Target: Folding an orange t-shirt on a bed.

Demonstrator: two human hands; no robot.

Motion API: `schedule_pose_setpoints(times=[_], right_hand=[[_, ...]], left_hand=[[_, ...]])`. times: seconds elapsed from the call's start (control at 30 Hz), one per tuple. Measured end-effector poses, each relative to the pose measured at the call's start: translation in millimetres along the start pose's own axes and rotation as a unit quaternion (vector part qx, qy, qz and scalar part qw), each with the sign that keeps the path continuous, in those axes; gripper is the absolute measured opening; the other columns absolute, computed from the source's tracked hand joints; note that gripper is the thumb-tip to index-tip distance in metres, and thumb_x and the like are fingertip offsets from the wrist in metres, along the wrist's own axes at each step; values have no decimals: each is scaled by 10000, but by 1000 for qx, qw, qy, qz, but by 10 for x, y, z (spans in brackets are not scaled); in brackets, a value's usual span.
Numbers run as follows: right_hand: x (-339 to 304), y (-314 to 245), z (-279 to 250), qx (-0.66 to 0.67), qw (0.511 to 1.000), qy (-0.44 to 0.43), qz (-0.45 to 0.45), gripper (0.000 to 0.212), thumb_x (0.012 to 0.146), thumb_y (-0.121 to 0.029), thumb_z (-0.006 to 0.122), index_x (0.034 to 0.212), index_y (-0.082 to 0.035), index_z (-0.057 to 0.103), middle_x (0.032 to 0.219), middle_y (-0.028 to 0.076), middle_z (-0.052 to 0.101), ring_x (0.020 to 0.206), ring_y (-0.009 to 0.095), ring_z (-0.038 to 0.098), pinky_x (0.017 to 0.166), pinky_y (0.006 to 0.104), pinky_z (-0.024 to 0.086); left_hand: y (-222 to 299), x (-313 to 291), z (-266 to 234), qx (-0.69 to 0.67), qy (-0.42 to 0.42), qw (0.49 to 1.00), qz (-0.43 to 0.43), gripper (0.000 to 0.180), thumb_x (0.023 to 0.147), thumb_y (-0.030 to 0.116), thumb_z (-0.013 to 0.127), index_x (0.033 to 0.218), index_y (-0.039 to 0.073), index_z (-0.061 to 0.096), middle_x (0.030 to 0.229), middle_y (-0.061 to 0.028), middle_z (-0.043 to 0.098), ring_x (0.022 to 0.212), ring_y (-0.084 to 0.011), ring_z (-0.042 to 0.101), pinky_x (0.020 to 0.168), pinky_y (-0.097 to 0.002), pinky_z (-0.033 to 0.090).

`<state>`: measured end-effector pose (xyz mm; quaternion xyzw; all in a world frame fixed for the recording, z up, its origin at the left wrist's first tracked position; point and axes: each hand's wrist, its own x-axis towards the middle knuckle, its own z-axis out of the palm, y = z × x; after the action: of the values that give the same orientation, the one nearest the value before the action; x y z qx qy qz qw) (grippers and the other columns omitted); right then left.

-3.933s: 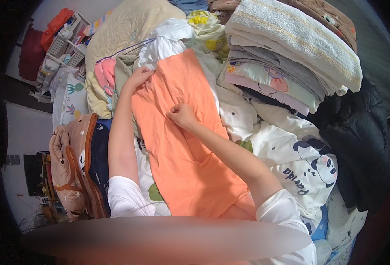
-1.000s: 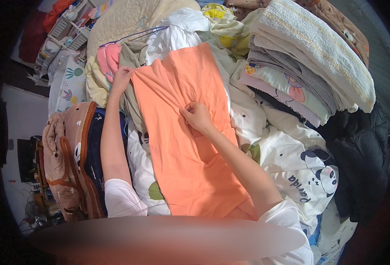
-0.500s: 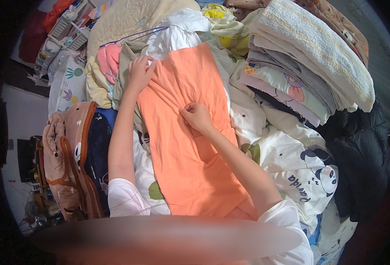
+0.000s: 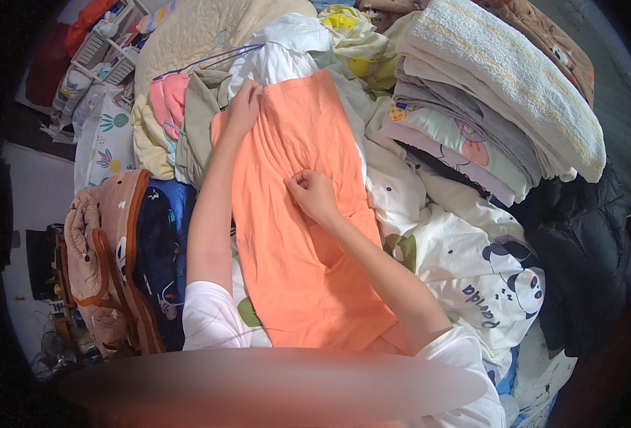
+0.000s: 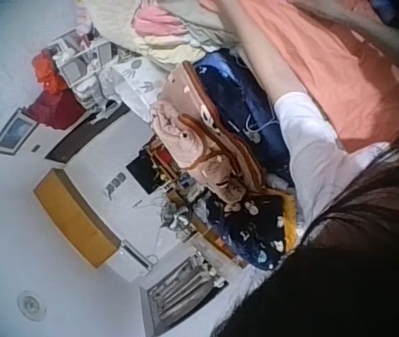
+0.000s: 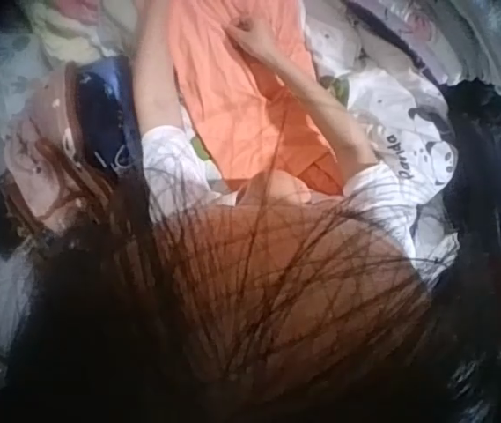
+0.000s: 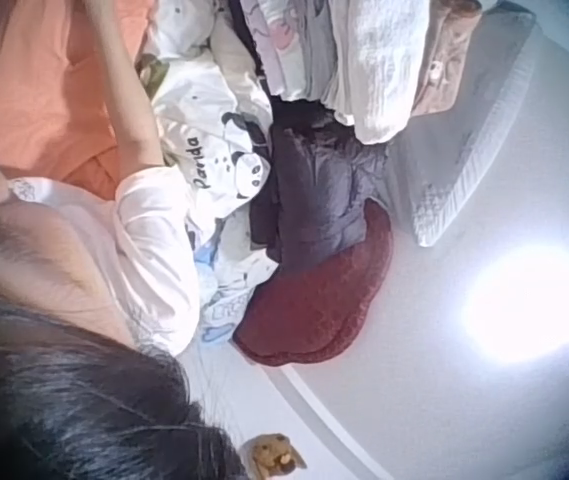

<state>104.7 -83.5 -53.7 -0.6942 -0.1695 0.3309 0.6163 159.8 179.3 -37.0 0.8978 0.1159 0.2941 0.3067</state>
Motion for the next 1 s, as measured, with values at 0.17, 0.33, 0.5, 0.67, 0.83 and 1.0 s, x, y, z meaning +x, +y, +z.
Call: schedule_pose_setpoints(times=[0.17,0.33,0.5,0.67,0.83,1.0], right_hand=[[-85,4,11,-65,997,13,-34,260,870,-219,666,837,37,643,626,73,625,557,132,588,535,297,467],[-120,-32,-85,-82,996,-7,-33,282,872,-236,653,854,45,645,651,99,630,584,166,598,566,324,478],[-132,3,-85,-83,996,9,-42,281,874,-234,647,840,45,646,650,108,630,588,187,609,577,339,486],[-359,-155,-30,-178,969,76,-154,373,861,-173,674,1144,29,537,935,140,666,783,231,648,681,364,499],[-1049,-42,67,-345,851,-8,-395,593,825,-201,661,1330,15,435,1356,210,467,1242,349,460,1006,476,365],[-1522,281,153,-442,798,-155,-379,640,903,-347,542,1391,37,388,1502,222,312,1429,350,241,1153,517,179]], left_hand=[[34,-16,22,-13,58,998,6,151,990,173,468,975,31,517,798,-160,606,751,-310,617,695,-374,468],[168,-24,-18,38,75,996,-6,216,999,269,438,995,66,513,886,-185,654,834,-405,619,699,-467,465],[113,-41,42,128,-21,990,-57,252,1003,299,408,1086,65,451,931,-251,648,883,-484,593,723,-546,437],[105,-91,-51,164,-34,986,-14,442,977,391,450,1215,18,435,1096,-264,610,1104,-444,519,946,-525,359],[259,-489,-167,276,46,955,100,751,932,515,499,1444,6,292,1419,-258,406,1389,-376,274,1145,-529,114],[550,-879,-117,279,-93,954,51,830,922,592,449,1447,-36,313,1501,-230,312,1420,-355,239,1154,-527,129]])
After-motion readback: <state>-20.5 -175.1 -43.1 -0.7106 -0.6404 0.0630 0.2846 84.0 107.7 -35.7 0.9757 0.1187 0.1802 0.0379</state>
